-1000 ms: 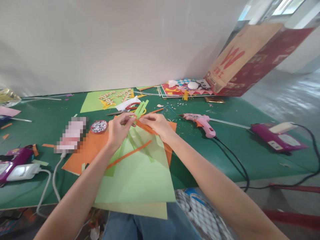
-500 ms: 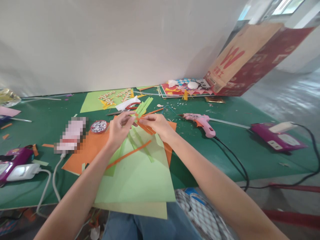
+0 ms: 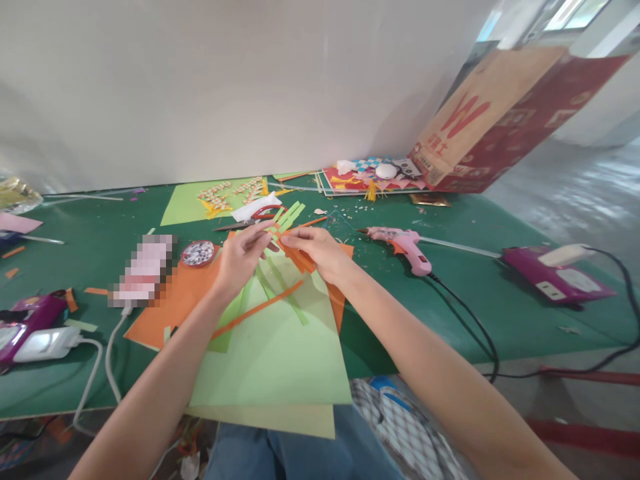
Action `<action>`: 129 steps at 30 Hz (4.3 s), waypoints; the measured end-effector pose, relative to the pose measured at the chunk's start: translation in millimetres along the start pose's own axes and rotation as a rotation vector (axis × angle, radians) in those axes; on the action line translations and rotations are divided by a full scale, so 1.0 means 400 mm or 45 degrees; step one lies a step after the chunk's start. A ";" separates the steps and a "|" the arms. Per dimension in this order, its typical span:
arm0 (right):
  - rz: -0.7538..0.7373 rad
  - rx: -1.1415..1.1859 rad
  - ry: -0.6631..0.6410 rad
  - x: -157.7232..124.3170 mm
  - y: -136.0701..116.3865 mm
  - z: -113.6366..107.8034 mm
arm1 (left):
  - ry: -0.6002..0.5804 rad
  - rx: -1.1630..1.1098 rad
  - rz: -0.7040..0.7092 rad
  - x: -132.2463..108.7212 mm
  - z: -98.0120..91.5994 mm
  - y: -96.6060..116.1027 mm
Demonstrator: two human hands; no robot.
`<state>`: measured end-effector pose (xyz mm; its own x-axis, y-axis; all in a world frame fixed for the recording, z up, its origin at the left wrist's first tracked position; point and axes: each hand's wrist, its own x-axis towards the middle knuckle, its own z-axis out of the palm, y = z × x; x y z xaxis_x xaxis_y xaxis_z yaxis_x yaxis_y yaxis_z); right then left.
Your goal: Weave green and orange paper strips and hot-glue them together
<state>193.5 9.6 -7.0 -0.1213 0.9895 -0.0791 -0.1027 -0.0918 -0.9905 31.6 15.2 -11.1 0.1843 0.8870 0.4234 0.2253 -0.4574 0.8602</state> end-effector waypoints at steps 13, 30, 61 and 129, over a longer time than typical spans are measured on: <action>0.007 -0.049 -0.009 0.000 0.001 0.000 | -0.007 0.012 0.010 0.003 -0.003 -0.008; 0.053 -0.033 -0.007 0.001 -0.004 -0.008 | 0.054 0.350 0.186 -0.003 -0.010 -0.009; 0.130 0.119 -0.010 -0.003 -0.010 -0.003 | 0.141 0.516 0.378 -0.006 -0.008 -0.020; -0.046 -0.026 0.103 0.016 0.013 -0.005 | 0.067 0.095 -0.037 0.000 0.000 -0.005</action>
<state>194.0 15.4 -12.8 -0.0377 0.9980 -0.0515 -0.0853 -0.0546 -0.9949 31.2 16.2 -12.8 0.1265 0.9011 0.4147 0.3011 -0.4332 0.8495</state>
